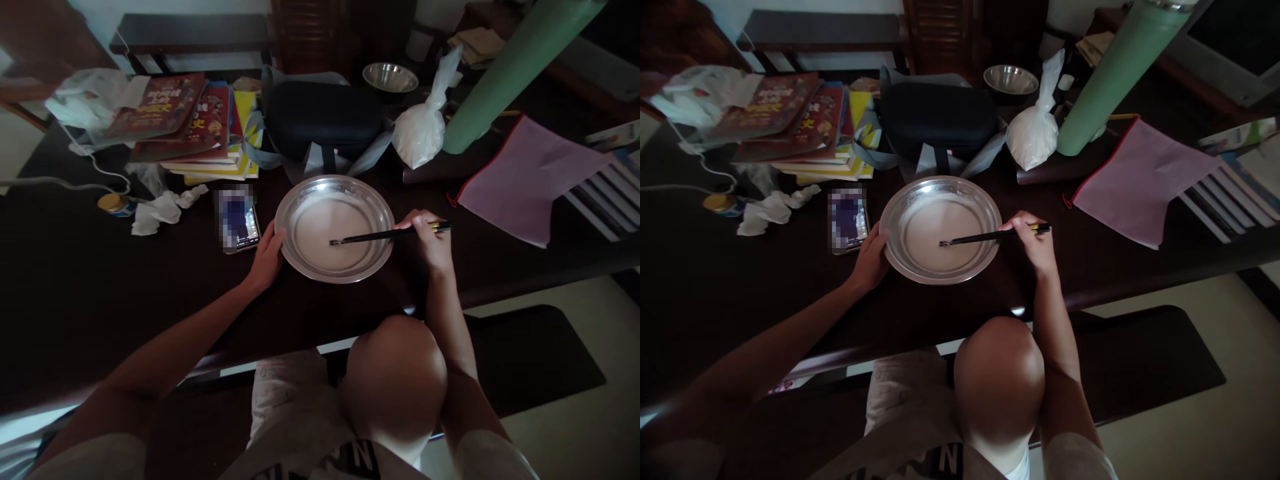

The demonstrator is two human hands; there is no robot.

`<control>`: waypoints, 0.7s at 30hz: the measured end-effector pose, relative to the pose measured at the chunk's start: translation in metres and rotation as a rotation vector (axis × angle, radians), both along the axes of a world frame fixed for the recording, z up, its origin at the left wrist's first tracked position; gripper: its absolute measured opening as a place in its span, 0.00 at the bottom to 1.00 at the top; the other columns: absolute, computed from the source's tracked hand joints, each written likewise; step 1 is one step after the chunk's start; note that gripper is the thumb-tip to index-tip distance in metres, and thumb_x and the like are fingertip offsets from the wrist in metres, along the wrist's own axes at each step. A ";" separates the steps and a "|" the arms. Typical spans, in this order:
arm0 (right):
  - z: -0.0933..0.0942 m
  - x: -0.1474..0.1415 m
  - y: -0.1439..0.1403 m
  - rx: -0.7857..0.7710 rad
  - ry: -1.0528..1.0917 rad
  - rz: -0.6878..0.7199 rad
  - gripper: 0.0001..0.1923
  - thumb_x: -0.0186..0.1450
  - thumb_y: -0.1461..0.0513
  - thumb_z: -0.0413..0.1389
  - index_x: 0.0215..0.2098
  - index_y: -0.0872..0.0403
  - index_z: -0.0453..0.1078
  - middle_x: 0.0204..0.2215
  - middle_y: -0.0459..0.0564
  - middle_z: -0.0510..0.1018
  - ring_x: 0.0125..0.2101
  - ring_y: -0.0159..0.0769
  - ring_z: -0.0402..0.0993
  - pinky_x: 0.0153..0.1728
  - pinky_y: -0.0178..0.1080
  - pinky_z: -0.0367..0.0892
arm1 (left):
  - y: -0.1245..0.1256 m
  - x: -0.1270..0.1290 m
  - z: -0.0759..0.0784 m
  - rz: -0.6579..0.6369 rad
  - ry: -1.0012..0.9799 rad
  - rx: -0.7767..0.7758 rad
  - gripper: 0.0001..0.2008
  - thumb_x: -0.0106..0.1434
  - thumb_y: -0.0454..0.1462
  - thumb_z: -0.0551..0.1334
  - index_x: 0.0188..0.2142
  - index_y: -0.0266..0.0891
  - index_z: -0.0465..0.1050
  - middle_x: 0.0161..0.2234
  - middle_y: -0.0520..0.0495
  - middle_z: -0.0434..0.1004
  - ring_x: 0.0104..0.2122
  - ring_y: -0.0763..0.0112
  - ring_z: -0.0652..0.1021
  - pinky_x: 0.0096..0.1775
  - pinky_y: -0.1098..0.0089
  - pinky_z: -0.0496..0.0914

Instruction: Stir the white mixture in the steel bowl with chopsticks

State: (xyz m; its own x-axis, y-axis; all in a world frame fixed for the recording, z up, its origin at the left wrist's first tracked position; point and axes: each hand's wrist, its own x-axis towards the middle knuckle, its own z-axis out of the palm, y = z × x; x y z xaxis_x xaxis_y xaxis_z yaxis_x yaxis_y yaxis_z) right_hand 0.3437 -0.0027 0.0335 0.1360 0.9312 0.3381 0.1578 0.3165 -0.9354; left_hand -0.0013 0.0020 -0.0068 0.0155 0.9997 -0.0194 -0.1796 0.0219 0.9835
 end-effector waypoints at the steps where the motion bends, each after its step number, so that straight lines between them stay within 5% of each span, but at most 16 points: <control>1: 0.000 0.000 0.000 0.000 -0.013 0.034 0.20 0.66 0.41 0.65 0.28 0.46 0.81 0.27 0.44 0.86 0.32 0.40 0.85 0.41 0.44 0.79 | 0.000 0.000 0.000 0.001 0.000 0.000 0.26 0.64 0.57 0.69 0.53 0.44 0.78 0.54 0.43 0.84 0.59 0.49 0.80 0.62 0.51 0.75; 7: 0.001 0.001 0.001 0.031 0.027 -0.113 0.23 0.66 0.40 0.64 0.27 0.47 0.80 0.24 0.44 0.84 0.30 0.40 0.84 0.40 0.45 0.79 | 0.001 0.000 0.000 -0.022 0.030 0.014 0.30 0.64 0.60 0.68 0.56 0.43 0.78 0.53 0.41 0.83 0.59 0.48 0.80 0.60 0.51 0.76; 12: 0.001 0.000 0.000 -0.004 -0.039 0.032 0.21 0.65 0.40 0.65 0.28 0.46 0.81 0.28 0.45 0.86 0.33 0.41 0.85 0.42 0.45 0.80 | 0.000 0.001 0.003 -0.018 0.021 -0.003 0.31 0.63 0.59 0.69 0.57 0.43 0.77 0.54 0.40 0.83 0.61 0.47 0.79 0.61 0.50 0.76; 17: 0.000 0.001 0.000 0.017 0.018 -0.097 0.23 0.66 0.40 0.64 0.26 0.47 0.79 0.24 0.44 0.84 0.29 0.40 0.84 0.39 0.44 0.79 | 0.000 0.001 0.003 -0.005 0.035 0.000 0.29 0.64 0.58 0.69 0.55 0.42 0.77 0.55 0.40 0.83 0.60 0.47 0.79 0.62 0.51 0.75; 21: 0.000 0.000 0.000 -0.001 -0.002 0.021 0.21 0.66 0.41 0.66 0.27 0.46 0.81 0.26 0.44 0.85 0.31 0.39 0.84 0.39 0.43 0.79 | 0.000 0.001 0.003 -0.012 0.023 0.002 0.28 0.64 0.57 0.68 0.55 0.42 0.77 0.54 0.41 0.83 0.59 0.48 0.80 0.61 0.51 0.76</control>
State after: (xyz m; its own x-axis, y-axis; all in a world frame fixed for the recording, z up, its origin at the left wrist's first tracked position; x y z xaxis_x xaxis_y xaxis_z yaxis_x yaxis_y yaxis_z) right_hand 0.3441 -0.0022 0.0333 0.1154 0.9342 0.3377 0.1527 0.3192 -0.9353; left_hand -0.0002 0.0022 -0.0041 0.0272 0.9995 -0.0182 -0.1566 0.0222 0.9874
